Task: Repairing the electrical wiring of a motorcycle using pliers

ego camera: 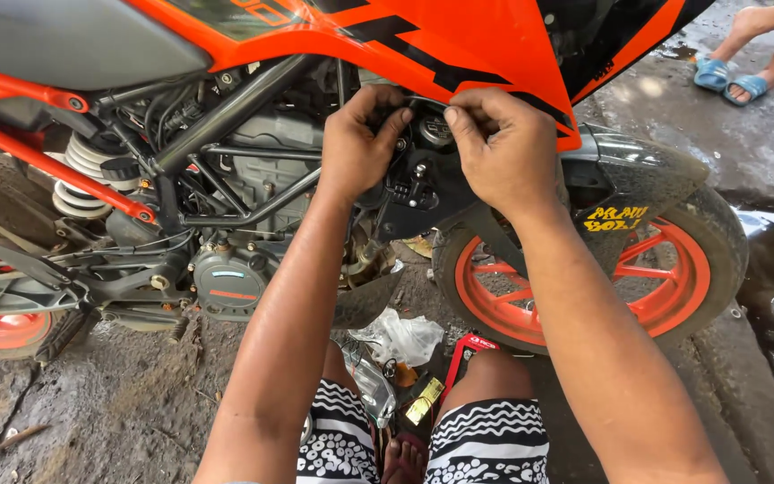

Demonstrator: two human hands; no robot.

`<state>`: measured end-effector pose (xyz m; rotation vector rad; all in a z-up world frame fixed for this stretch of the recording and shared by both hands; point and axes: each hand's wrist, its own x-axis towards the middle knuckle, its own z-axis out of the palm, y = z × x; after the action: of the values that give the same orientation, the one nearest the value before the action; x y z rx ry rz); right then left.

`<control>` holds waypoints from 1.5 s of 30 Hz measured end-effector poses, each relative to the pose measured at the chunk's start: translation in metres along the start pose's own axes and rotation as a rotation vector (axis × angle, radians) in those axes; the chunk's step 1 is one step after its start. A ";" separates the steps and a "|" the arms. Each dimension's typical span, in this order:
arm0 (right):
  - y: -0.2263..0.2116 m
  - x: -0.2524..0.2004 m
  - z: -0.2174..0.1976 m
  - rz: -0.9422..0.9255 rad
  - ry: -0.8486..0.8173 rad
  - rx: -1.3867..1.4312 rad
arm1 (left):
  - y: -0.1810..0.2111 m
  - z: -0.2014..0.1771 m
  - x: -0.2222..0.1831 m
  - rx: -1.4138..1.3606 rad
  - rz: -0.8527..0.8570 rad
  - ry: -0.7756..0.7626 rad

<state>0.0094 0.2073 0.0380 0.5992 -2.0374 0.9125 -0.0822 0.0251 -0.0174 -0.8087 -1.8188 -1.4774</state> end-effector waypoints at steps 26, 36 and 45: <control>0.018 -0.008 0.042 -0.098 0.251 0.091 | -0.005 0.004 0.001 0.097 0.080 0.072; 0.039 -0.011 0.051 -0.047 0.287 0.146 | 0.002 0.015 -0.002 0.075 -0.088 0.103; 0.029 -0.012 0.041 -0.047 0.323 0.314 | -0.010 0.015 -0.003 0.069 -0.050 0.081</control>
<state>-0.0231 0.1947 -0.0002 0.6177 -1.5996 1.2278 -0.0897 0.0377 -0.0279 -0.6645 -1.8303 -1.4499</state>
